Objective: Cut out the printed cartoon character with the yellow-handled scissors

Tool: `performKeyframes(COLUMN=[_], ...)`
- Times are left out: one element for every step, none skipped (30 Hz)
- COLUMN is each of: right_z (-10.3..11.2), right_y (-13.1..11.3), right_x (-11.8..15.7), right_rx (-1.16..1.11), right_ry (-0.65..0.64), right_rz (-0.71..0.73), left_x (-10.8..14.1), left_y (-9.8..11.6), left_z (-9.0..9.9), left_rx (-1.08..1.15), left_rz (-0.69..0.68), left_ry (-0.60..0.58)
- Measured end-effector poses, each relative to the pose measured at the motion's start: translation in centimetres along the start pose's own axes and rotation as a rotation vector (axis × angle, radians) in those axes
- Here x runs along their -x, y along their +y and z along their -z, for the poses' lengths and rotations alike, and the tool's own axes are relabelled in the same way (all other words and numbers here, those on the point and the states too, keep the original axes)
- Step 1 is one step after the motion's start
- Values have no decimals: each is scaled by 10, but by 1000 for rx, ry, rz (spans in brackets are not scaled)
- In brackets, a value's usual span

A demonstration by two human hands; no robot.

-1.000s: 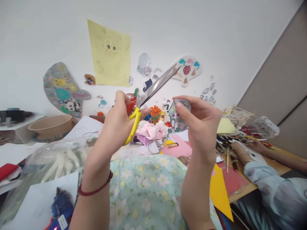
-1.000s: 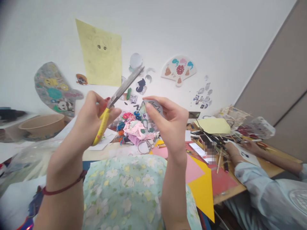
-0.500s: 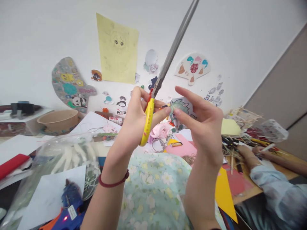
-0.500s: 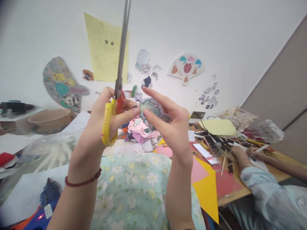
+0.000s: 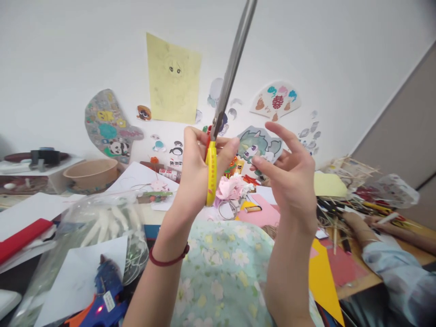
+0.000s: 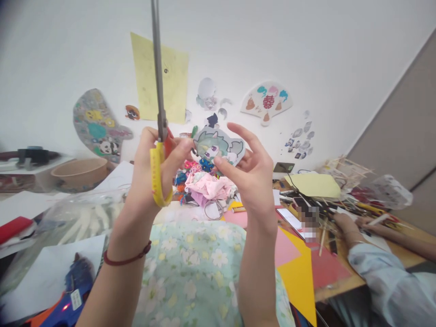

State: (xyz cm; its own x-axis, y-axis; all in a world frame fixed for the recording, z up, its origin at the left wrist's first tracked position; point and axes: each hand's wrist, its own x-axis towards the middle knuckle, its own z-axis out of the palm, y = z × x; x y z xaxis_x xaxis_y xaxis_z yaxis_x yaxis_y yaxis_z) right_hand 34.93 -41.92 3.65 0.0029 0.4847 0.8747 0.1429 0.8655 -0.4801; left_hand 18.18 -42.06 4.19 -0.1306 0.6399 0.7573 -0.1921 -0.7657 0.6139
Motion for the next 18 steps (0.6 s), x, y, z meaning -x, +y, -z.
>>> performKeyframes(right_z=[1,1,1,1,1,1,0,0,0,0,0,0,1,1,3,4,6,8], right_y=[-1,-3,-5,-7,-9,-10,-11,-12,-11,-11,-9,-8,-6,-5,-4,-3,-3,-3], right_x=[1,2,3,3,4,4,4,4,4,3,2,1,1,0,-1,-2,-3,-4], right_rx=[0,-1,-3,-4,-4,-2,-1,-2,-6,-12,-22,-41,-69,-104,-140,-170,-188,-192], right_ry=[-8,-18,-25,-30,-34,-36,-36,-34,-30,-25,-20,-17,-18,-22,-29,-35,-39,-41], right_rz=[-1,-5,-11,-18,-27,-37,-46,-52,-56,-59,-62,-67,-74,-81,-82,-78,-66,-48], left_x=[0,-1,-1,-1,-1,-1,-1,-1,0,0,0,0,0,0,0,1,1,2], left_y=[1,1,2,3,3,4,5,5,5,5,4,3,2,2,1,1,1,1], left_z=[2,3,5,7,8,9,10,10,10,9,9,8,6,5,4,3,2,1], left_rx=[-17,-27,-30,-29,-28,-29,-34,-43,-54,-63,-68,-65,-54,-40,-24,-11,-1,1], left_rz=[15,23,33,44,51,61,70,81,91,95,95,86,65,40,9,-23,-54,-80], left_ry=[9,17,15,6,-5,-17,-25,-29,-30,-25,-20,-14,-3,8,18,29,38,47])
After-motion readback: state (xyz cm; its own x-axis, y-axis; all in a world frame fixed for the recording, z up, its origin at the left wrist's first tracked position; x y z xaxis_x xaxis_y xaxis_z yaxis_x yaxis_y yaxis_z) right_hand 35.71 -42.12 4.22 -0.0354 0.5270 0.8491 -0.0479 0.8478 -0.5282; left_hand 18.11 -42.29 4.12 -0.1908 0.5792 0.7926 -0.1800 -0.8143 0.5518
